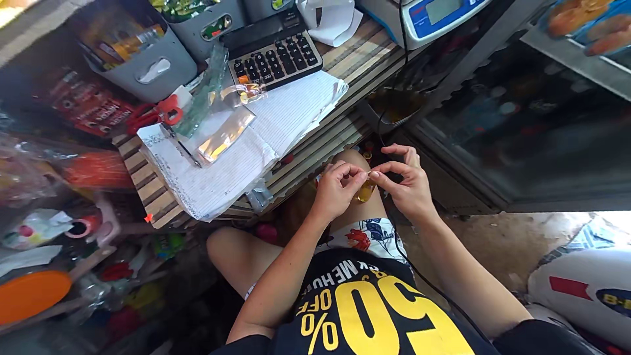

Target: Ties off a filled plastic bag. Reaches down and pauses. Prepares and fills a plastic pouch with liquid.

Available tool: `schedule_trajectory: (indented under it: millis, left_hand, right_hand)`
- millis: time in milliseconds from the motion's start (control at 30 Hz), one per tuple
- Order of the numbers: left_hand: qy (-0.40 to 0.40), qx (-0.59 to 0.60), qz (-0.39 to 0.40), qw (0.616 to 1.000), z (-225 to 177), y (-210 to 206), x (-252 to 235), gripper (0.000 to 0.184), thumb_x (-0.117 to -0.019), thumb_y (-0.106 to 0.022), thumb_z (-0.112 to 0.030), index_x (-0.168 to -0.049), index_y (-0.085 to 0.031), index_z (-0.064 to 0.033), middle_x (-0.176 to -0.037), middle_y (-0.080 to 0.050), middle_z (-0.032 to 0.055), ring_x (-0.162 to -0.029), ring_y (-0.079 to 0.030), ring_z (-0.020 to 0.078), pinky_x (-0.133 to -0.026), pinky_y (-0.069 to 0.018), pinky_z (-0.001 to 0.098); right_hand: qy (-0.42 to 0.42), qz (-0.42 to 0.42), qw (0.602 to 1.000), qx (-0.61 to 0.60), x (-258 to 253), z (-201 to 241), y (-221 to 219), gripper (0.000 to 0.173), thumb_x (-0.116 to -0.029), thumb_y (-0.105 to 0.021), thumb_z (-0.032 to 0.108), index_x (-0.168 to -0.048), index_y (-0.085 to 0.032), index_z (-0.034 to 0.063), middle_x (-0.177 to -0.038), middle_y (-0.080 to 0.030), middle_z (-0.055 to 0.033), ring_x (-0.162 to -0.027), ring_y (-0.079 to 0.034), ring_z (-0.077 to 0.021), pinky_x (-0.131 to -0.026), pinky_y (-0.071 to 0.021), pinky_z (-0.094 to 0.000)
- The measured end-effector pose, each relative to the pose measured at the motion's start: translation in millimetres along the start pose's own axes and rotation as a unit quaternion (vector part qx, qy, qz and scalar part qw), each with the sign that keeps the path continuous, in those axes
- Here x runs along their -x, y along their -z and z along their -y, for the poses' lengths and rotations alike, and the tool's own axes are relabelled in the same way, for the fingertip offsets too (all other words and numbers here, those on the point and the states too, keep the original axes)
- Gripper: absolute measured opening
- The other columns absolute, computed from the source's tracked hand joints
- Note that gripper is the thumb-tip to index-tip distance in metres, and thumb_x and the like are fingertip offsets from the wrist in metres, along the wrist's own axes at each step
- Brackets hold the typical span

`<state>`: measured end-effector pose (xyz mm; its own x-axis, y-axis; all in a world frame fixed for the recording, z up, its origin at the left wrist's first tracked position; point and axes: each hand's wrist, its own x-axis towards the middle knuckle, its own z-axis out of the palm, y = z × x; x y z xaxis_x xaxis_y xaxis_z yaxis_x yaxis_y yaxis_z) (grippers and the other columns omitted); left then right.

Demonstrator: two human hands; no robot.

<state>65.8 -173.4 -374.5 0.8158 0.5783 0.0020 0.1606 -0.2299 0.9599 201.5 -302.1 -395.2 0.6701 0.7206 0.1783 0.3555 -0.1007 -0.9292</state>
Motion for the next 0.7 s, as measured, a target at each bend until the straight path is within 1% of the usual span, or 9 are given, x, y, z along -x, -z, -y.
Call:
schedule_trajectory:
  millis: [67, 133, 300, 400, 467, 500, 567, 633, 700]
  left_hand:
    - [-0.021, -0.081, -0.017, 0.996, -3.8, 1.7, -1.6, 0.019, -0.0989, -0.068, -0.024, -0.095, -0.075, -0.0066, -0.093, -0.067, 0.0048, -0.095, -0.061, 0.0189, -0.085, -0.0498, 0.0368]
    - [-0.016, -0.103, -0.003, 0.995, -7.7, 4.7, -4.6, 0.020, -0.0991, -0.068, -0.023, -0.093, -0.074, -0.0058, -0.091, -0.066, 0.0058, -0.093, -0.060, 0.0204, -0.083, -0.0493, 0.0375]
    - [0.054, 0.051, 0.054, 0.996, -5.1, 2.5, -7.0, 0.019, -0.1041, -0.058, -0.015, -0.100, -0.070, -0.0015, -0.097, -0.065, 0.0073, -0.091, -0.061, 0.0140, -0.082, -0.0509, 0.0319]
    - [0.103, 0.124, 0.063, 0.985, -0.9, -1.5, -4.9, 0.020, -0.1067, -0.053, -0.015, -0.104, -0.067, -0.0010, -0.092, -0.064, 0.0055, -0.083, -0.060, 0.0095, -0.077, -0.0514, 0.0285]
    - [0.114, 0.131, 0.065, 0.983, 0.4, -1.0, -3.5, 0.021, -0.1069, -0.053, -0.016, -0.104, -0.067, -0.0012, -0.090, -0.064, 0.0052, -0.082, -0.060, 0.0094, -0.077, -0.0509, 0.0280]
    - [0.112, 0.126, 0.062, 0.984, 0.2, -0.8, -2.5, 0.020, -0.1066, -0.053, -0.016, -0.103, -0.067, -0.0015, -0.089, -0.063, 0.0047, -0.082, -0.059, 0.0092, -0.076, -0.0505, 0.0273]
    - [0.100, 0.105, 0.049, 0.988, -1.1, -0.5, -0.8, 0.020, -0.1059, -0.055, -0.016, -0.101, -0.068, -0.0019, -0.092, -0.063, 0.0052, -0.083, -0.060, 0.0101, -0.076, -0.0508, 0.0277]
    - [0.080, 0.073, 0.037, 0.993, -3.5, -0.9, 0.6, 0.018, -0.1042, -0.057, -0.015, -0.099, -0.070, -0.0030, -0.099, -0.065, 0.0065, -0.090, -0.061, 0.0123, -0.081, -0.0520, 0.0296]
    - [0.059, 0.030, 0.029, 0.997, -6.3, -2.2, 2.1, 0.015, -0.1020, -0.061, -0.014, -0.097, -0.072, -0.0037, -0.101, -0.065, 0.0072, -0.097, -0.061, 0.0159, -0.085, -0.0511, 0.0326]
  right_hand:
    - [0.012, -0.007, 1.000, 0.009, -0.2, -0.4, -2.3, 0.008, -0.0872, -0.075, 0.025, -0.082, -0.076, 0.0183, -0.141, -0.055, -0.0052, -0.141, -0.038, -0.0234, -0.115, -0.0321, -0.0470]
    - [0.019, -0.013, 1.000, 0.011, 0.2, -1.0, -4.2, 0.008, -0.0869, -0.076, 0.025, -0.083, -0.076, 0.0182, -0.140, -0.055, -0.0058, -0.142, -0.038, -0.0244, -0.116, -0.0312, -0.0477]
    - [-0.017, -0.004, 0.999, -0.038, 1.8, -1.6, -3.9, 0.008, -0.0877, -0.076, 0.026, -0.086, -0.078, 0.0182, -0.138, -0.056, -0.0021, -0.133, -0.045, -0.0185, -0.108, -0.0405, -0.0402]
    - [0.005, 0.000, 0.999, -0.038, 6.0, -6.0, -4.7, 0.011, -0.0893, -0.075, 0.029, -0.094, -0.076, 0.0194, -0.139, -0.055, -0.0021, -0.134, -0.046, -0.0182, -0.108, -0.0443, -0.0389]
    - [0.092, -0.017, 0.995, 0.040, 7.7, -6.0, -5.1, 0.013, -0.0916, -0.074, 0.030, -0.093, -0.072, 0.0171, -0.138, -0.056, -0.0079, -0.138, -0.043, -0.0243, -0.116, -0.0350, -0.0473]
    - [0.144, -0.024, 0.985, 0.096, 7.9, -4.4, -4.1, 0.015, -0.0929, -0.073, 0.030, -0.092, -0.072, 0.0151, -0.137, -0.058, -0.0126, -0.144, -0.040, -0.0316, -0.121, -0.0241, -0.0593]
    - [0.218, -0.028, 0.955, 0.202, 7.2, 2.4, -1.4, 0.016, -0.0956, -0.071, 0.030, -0.092, -0.072, 0.0134, -0.134, -0.061, -0.0158, -0.146, -0.037, -0.0402, -0.120, -0.0107, -0.0716]
    - [0.243, -0.034, 0.931, 0.270, 8.4, 12.5, -1.2, 0.017, -0.0945, -0.070, 0.027, -0.089, -0.074, 0.0110, -0.134, -0.062, -0.0159, -0.146, -0.038, -0.0421, -0.119, -0.0087, -0.0738]
    - [0.232, -0.040, 0.930, 0.282, 10.1, 20.5, -3.6, 0.016, -0.0886, -0.071, 0.024, -0.083, -0.072, 0.0097, -0.135, -0.062, -0.0160, -0.145, -0.039, -0.0421, -0.120, -0.0118, -0.0725]
